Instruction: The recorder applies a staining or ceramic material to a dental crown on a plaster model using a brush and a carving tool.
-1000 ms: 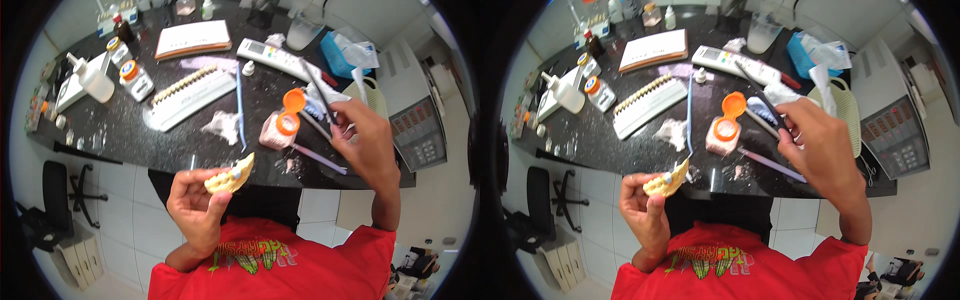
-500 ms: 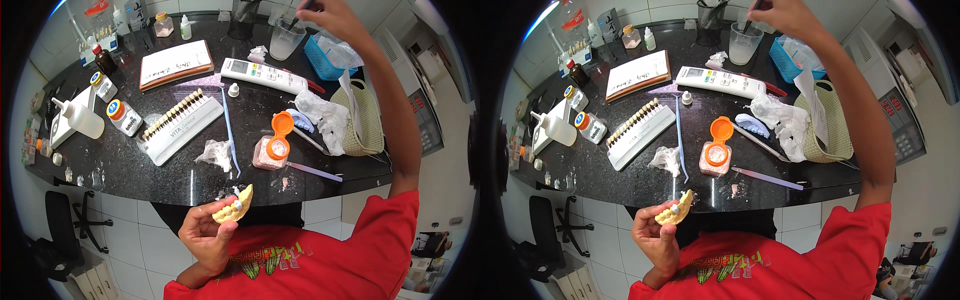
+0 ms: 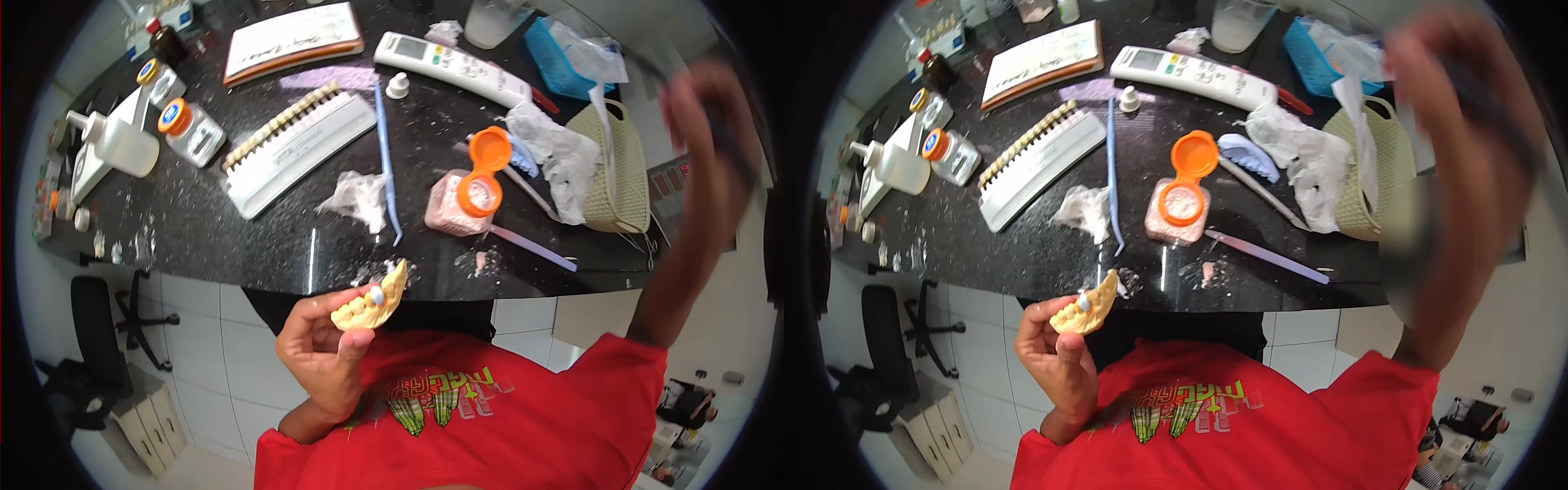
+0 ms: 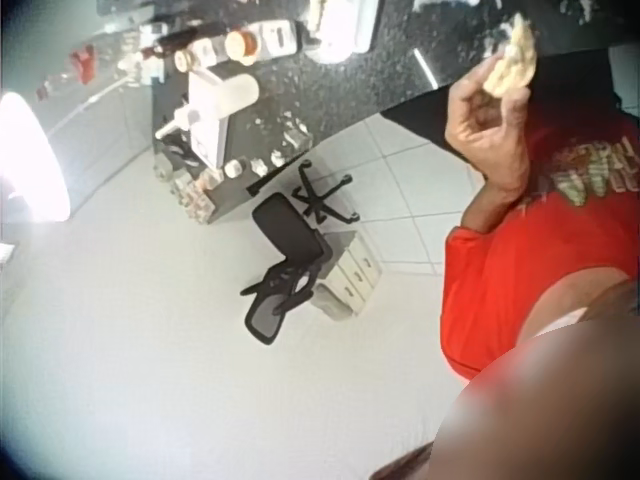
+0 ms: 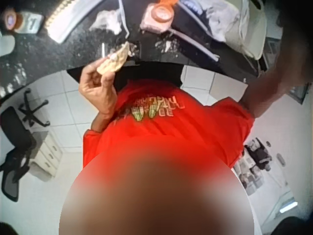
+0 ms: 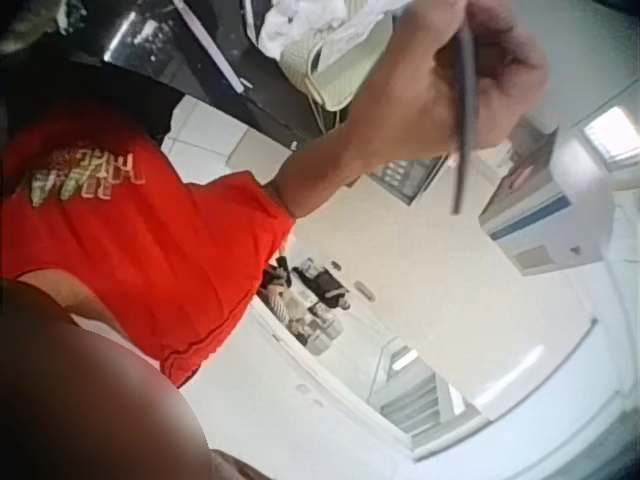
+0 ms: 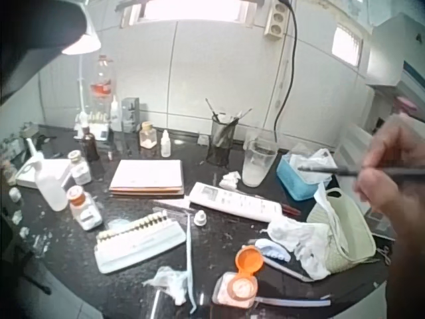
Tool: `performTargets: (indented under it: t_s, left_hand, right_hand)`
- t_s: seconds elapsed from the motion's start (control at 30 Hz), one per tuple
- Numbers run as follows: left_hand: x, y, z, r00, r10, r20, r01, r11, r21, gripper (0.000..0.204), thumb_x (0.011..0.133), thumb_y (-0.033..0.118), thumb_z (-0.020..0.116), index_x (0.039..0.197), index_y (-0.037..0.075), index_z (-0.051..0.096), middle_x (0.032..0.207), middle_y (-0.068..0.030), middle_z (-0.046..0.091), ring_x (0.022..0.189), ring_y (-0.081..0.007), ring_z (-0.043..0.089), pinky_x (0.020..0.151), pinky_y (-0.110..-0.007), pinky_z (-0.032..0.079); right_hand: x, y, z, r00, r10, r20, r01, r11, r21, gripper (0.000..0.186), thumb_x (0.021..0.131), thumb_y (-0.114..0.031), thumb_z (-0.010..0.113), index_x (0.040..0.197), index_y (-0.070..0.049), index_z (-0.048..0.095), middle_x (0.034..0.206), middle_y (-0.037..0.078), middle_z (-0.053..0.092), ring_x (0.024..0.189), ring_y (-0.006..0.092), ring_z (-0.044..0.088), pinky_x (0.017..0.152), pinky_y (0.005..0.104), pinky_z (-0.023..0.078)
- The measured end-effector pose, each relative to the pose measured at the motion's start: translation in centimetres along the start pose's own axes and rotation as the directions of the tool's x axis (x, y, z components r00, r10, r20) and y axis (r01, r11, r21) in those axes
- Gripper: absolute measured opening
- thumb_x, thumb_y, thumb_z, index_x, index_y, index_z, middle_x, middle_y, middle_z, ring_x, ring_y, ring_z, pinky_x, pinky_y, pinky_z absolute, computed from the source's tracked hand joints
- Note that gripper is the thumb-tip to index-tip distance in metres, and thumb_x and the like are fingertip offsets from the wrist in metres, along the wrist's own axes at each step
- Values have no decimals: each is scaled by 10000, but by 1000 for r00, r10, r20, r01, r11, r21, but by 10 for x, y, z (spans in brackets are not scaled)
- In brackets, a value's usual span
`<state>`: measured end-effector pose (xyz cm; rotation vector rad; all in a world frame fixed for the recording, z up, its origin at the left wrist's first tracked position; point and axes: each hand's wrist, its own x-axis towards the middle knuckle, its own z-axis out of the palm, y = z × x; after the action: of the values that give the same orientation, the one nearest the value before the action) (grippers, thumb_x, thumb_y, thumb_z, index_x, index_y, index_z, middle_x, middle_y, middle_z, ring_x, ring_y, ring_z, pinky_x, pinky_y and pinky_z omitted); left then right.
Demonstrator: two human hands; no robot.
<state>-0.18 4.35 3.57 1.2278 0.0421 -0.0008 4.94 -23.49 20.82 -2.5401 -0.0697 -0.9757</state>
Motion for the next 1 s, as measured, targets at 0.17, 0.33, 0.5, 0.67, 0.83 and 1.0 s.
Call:
performTargets:
  t_s: [0.17, 0.33, 0.5, 0.67, 0.83, 1.0]
  left_hand:
    - [6, -6, -16, 978, 163, -130, -156, 986, 58, 617, 780, 446, 754, 1069, -55, 540, 949, -103, 609, 854, -219, 665, 727, -285, 570]
    - [16, -4, -17, 963, 212, -170, -224, 973, -58, 488, 825, 275, 755, 1061, -95, 541, 922, -161, 667, 841, -211, 687, 752, -322, 594]
    - [9, -3, -14, 975, 183, -125, -198, 973, -117, 376, 853, 155, 723, 1070, -95, 544, 956, -180, 667, 870, -230, 688, 765, -329, 599]
    - [9, -5, -14, 981, 177, -79, -185, 977, -103, 363, 838, 134, 736, 1078, -67, 552, 1029, -197, 660, 931, -226, 677, 794, -313, 585]
    - [8, -8, -8, 970, 237, -57, -239, 970, -43, 351, 827, 88, 740, 1080, -59, 546, 1097, -247, 643, 1015, -237, 652, 868, -304, 544]
    - [5, -11, 0, 954, 290, -80, -291, 957, 2, 377, 809, 54, 748, 1084, -69, 522, 1096, -275, 629, 1037, -275, 643, 897, -340, 543]
  right_hand:
    - [-100, -23, 20, 952, -294, 90, 174, 756, 631, 261, 659, -21, 764, 876, -14, 620, 688, 96, 644, 517, 155, 606, 456, 240, 464]
    - [-117, -49, 83, 966, -244, 80, 186, 879, 439, 189, 704, 5, 748, 859, -19, 643, 699, 81, 641, 574, 188, 645, 478, 267, 492]
    - [-116, -50, 103, 949, -266, 169, 190, 911, 366, 169, 721, 8, 727, 857, -7, 628, 738, 76, 635, 590, 204, 627, 524, 278, 497]
    - [-127, -43, 76, 946, -139, 294, -19, 880, 475, 166, 727, 20, 682, 889, -1, 653, 782, 99, 656, 621, 187, 641, 528, 259, 490]
    - [-143, -32, 73, 908, 115, 403, -388, 597, 702, 162, 756, 0, 643, 916, 20, 663, 799, 133, 664, 666, 160, 636, 596, 250, 497]
    - [-153, -31, 78, 921, 98, 377, -339, 680, 650, 186, 682, 37, 714, 854, 26, 644, 774, 130, 667, 674, 178, 660, 621, 263, 521]
